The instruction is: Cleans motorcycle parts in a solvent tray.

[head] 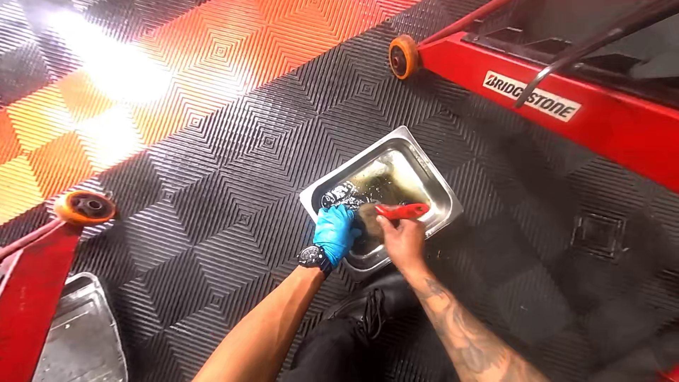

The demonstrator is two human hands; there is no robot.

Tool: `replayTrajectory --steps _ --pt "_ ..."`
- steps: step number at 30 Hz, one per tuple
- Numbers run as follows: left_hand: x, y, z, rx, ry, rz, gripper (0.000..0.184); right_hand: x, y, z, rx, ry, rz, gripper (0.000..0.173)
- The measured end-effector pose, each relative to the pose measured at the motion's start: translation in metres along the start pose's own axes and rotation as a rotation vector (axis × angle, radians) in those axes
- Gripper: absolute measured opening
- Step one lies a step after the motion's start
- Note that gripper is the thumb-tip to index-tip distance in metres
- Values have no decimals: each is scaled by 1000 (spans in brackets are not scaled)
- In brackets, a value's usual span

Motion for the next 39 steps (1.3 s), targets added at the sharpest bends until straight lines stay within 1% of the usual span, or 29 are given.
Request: replayTrajectory --steps 1,3,5,6,8,10,12,14,16,17,18,19,20,22,24,27,29,31,32,34,36,37,39 --pt "-2 -1 -2 -32 14 11 35 1 -12 1 -32 -2 12 22" --pt "-5 -1 -3 -67 45 55 39 0 -21 -10 84 13 47 22" --pt "-5 -3 -4 -69 60 92 42 -1 -10 -19 207 6 98 22" --pt "-4 -4 -5 -71 64 101 42 -2 -4 -16 205 7 90 20" --pt "-3 -6 -7 -60 65 89 38 -3 1 -1 98 0 53 21" --pt "-1 -6 -8 -49 73 60 33 3 -11 0 34 -72 94 23" --pt "-3 -5 -6 -28 69 28 34 1 -15 -13 136 -137 104 20" --pt "-1 -13 -9 -39 51 9 37 4 -2 -13 209 -116 111 17" --pt "-3 -12 -14 -50 47 11 43 0 8 6 135 -36 51 18" --pt "-2 -10 -17 -26 55 -1 47 -1 8 12 90 -17 9 19" --pt "-1 -6 -17 21 67 -38 56 -1 7 14 65 -22 -36 20" --pt "0 -1 -17 68 80 -84 63 -1 5 11 66 -42 -85 21" --pt "1 2 -16 96 97 -110 65 -1 4 5 93 -71 -127 21" --pt "3 3 -16 84 131 -94 63 2 3 -6 139 -166 -151 22" --pt "2 -3 -17 40 160 -74 64 -1 1 -2 102 -201 -107 22" --pt "1 -8 -18 8 168 -88 46 -15 -18 5 -38 -58 14 22" --pt "3 -8 -16 21 180 -54 42 -12 -19 -7 36 -16 103 20" --pt "-2 -5 -13 8 179 2 43 -9 -3 -16 164 -7 147 16" --pt "-3 -6 -14 6 163 11 44 -11 6 -13 185 -7 137 15" --pt "-1 -12 -16 13 119 -35 40 -19 9 1 106 -40 70 19" --pt "2 -11 -16 4 115 -63 35 -14 -7 2 16 -125 61 25" --pt "-1 -9 -15 10 128 -58 37 -10 -13 -3 52 -160 76 25" --pt "-2 -8 -13 52 139 -59 49 -5 -9 -15 178 -223 122 22"
Point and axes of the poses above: each hand's wrist, its own x-axis away from the middle knuckle, its own y-axis out of the back of the hand, z = x × y, the point moved 4 cm from there along -x, towards the middle knuckle, and after that the axes turned 6 degrees about -y, right-handed, at the moved point
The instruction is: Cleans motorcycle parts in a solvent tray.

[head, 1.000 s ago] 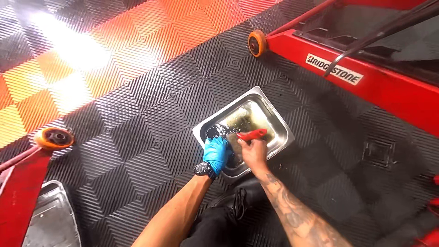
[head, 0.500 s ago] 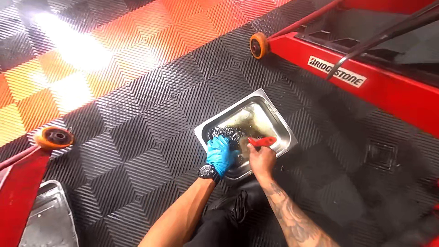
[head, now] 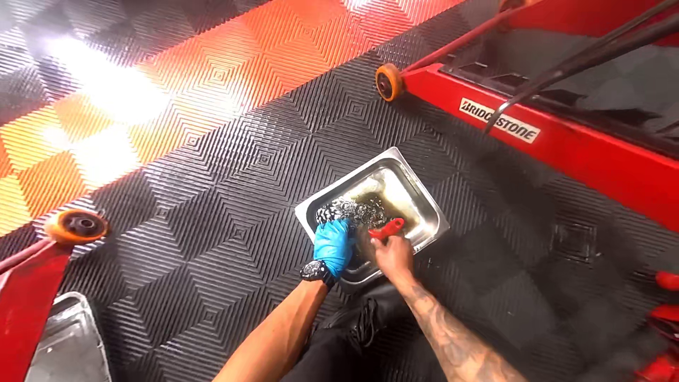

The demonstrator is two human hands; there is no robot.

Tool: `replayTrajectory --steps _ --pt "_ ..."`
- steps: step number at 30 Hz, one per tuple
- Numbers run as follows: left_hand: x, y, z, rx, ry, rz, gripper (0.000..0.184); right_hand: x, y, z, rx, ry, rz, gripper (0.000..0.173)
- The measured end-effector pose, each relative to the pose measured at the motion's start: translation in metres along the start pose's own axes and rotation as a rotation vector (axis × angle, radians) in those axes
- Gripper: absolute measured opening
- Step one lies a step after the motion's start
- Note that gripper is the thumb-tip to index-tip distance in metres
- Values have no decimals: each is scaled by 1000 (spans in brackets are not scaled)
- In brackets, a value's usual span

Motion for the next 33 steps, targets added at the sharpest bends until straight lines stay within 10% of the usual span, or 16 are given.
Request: replayTrajectory --steps 7,16,23,27,33 --pt "3 0 0 -14 6 -87 89 10 -10 15 -138 168 -62 23" --pt "2 11 -6 101 -12 -76 94 -2 33 20 -187 -2 -190 26" --pt "-39 14 -44 103 -290 43 55 -7 83 -31 -285 -121 -524 26" --pt "-70 3 -81 30 -535 128 71 -1 76 -39 -182 -159 -437 28" --pt "-74 -3 -82 32 -510 193 42 2 69 -44 -146 -142 -429 28"
Point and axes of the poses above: each hand's wrist, its own x-axis away from the middle knuckle, its own y-axis out of the back of the hand, z = x × y, the point moved 4 cm from there along -x, towards the middle knuckle, and after that the axes turned 6 degrees about -y, right-handed, at the moved point
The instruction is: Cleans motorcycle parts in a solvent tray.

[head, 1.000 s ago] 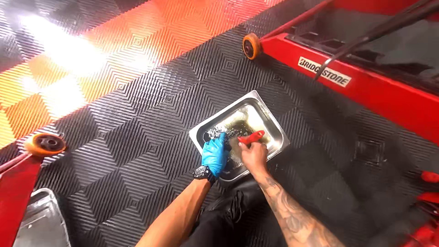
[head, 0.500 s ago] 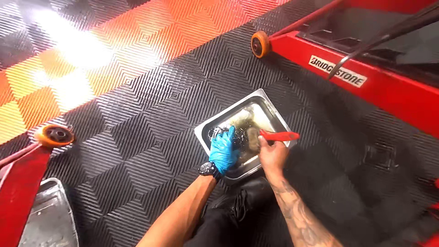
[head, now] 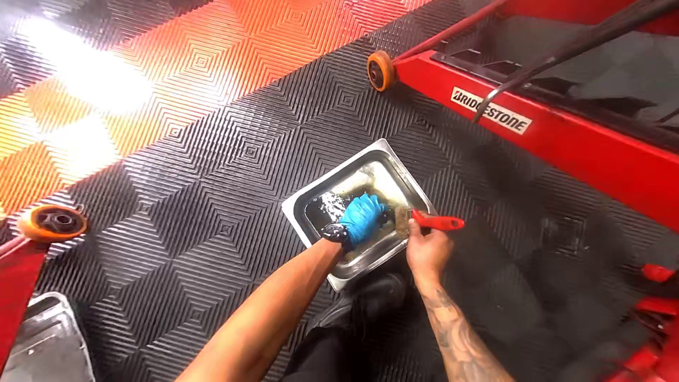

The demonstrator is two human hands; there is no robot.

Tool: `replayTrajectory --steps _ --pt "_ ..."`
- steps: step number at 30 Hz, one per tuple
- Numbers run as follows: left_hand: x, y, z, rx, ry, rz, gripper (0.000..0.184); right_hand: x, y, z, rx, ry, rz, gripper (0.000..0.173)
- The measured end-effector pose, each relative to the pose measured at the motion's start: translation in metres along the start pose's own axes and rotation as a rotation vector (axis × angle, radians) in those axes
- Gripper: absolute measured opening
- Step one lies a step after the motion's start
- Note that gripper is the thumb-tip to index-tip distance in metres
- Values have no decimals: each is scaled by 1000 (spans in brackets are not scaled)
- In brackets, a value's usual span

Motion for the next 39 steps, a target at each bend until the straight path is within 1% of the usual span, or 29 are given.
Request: replayTrajectory --steps 2,5,7,10,13,16,18,19,21,23,25,26,27,29,31,33,34,35,37,39 --pt "19 7 13 4 66 -4 51 0 -1 0 11 31 32 26" --pt "58 16 36 31 118 -110 68 5 -8 2 0 50 91 26" --pt "76 15 46 62 221 -191 66 9 -13 4 -10 57 111 25" --pt "83 7 50 80 354 -229 63 10 -22 15 -6 47 128 23" --pt "75 3 45 82 345 -197 48 12 -32 26 -24 0 162 22" --pt "68 1 43 67 312 -183 34 3 -62 39 -183 -10 179 21" --pt "64 -3 42 44 331 -174 31 4 -83 37 -238 91 218 23" --pt "62 -4 42 32 348 -164 31 9 -84 33 -184 146 236 24" --pt "64 -4 41 29 362 -148 31 22 -67 19 -14 233 255 23" --pt "64 -3 39 48 370 -166 31 16 -51 18 123 230 252 20" --pt "60 -3 39 57 391 -183 30 2 -49 45 77 223 202 18" --pt "61 -5 38 58 409 -184 29 2 -57 56 8 236 194 18" --pt "65 -9 34 57 430 -175 28 9 -65 56 -31 234 211 20" --pt "65 -5 32 58 455 -158 27 27 -69 44 -18 235 218 24" --pt "63 -4 33 66 464 -123 31 32 -61 35 77 176 216 22" --pt "65 -12 29 75 465 -108 33 18 -54 41 147 84 222 24" --pt "65 -13 28 82 468 -116 33 10 -55 44 122 54 208 25" --pt "64 -12 29 88 475 -131 32 10 -58 42 75 61 204 26" --pt "68 -11 29 109 495 -140 30 34 -58 23 54 114 266 25" --pt "64 -10 30 109 502 -145 32 36 -52 16 162 96 334 22"
Point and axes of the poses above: each hand's wrist, its own x-axis away from the middle knuckle, its own y-axis out of the back of the hand, z = x × y, the point moved 4 cm from there along -x, towards the middle knuckle, and after that the axes turned 6 degrees about -y, right-handed, at the moved point
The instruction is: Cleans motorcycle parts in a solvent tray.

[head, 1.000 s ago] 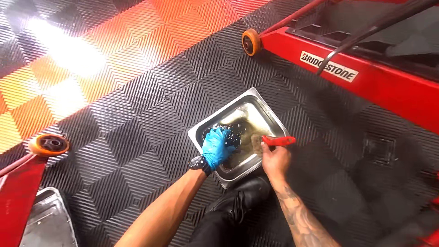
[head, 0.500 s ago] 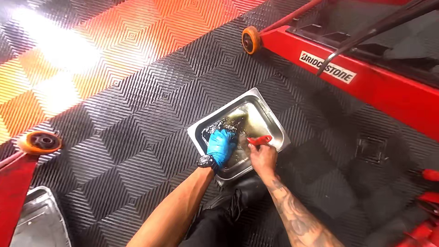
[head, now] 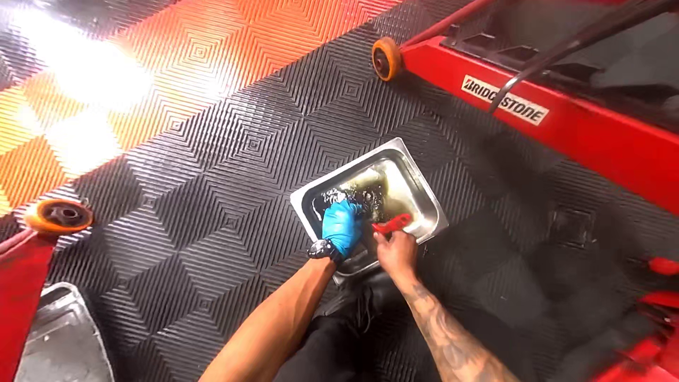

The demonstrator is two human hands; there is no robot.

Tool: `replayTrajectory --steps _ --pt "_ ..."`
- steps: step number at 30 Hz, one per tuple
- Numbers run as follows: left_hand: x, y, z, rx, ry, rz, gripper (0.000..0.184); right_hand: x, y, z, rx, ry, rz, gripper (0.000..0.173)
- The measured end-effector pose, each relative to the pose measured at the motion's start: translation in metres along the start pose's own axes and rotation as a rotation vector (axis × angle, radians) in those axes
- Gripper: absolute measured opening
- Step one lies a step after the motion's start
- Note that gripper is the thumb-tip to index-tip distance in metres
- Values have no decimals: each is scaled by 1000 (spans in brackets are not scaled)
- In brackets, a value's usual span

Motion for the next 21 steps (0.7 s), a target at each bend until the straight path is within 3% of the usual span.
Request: replayTrajectory --steps 4,9,12,16,18,21 --pt "-2 -1 -3 28 4 -22 33 -35 10 27 -63 -21 -105 22" --pt "0 0 -7 1 -7 -2 36 -4 3 2 23 2 -96 27" --pt "-1 -4 -7 11 -10 -26 33 -38 10 29 -116 2 -165 25" --pt "-4 5 -5 43 -7 -4 32 -19 -2 3 -18 95 -128 26" --pt "10 -4 -3 42 -16 32 35 -13 7 -6 73 9 -23 25" --pt "1 -4 -3 9 0 26 34 -47 15 23 -65 -25 -67 24"
Point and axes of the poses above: each hand's wrist, its own x-axis away from the middle knuckle, its own y-axis out of the back of the hand, z = x × y, the point moved 4 cm from there along -x, towards the middle knuckle, and after that the axes turned 6 degrees about -y, right-handed, at the moved point
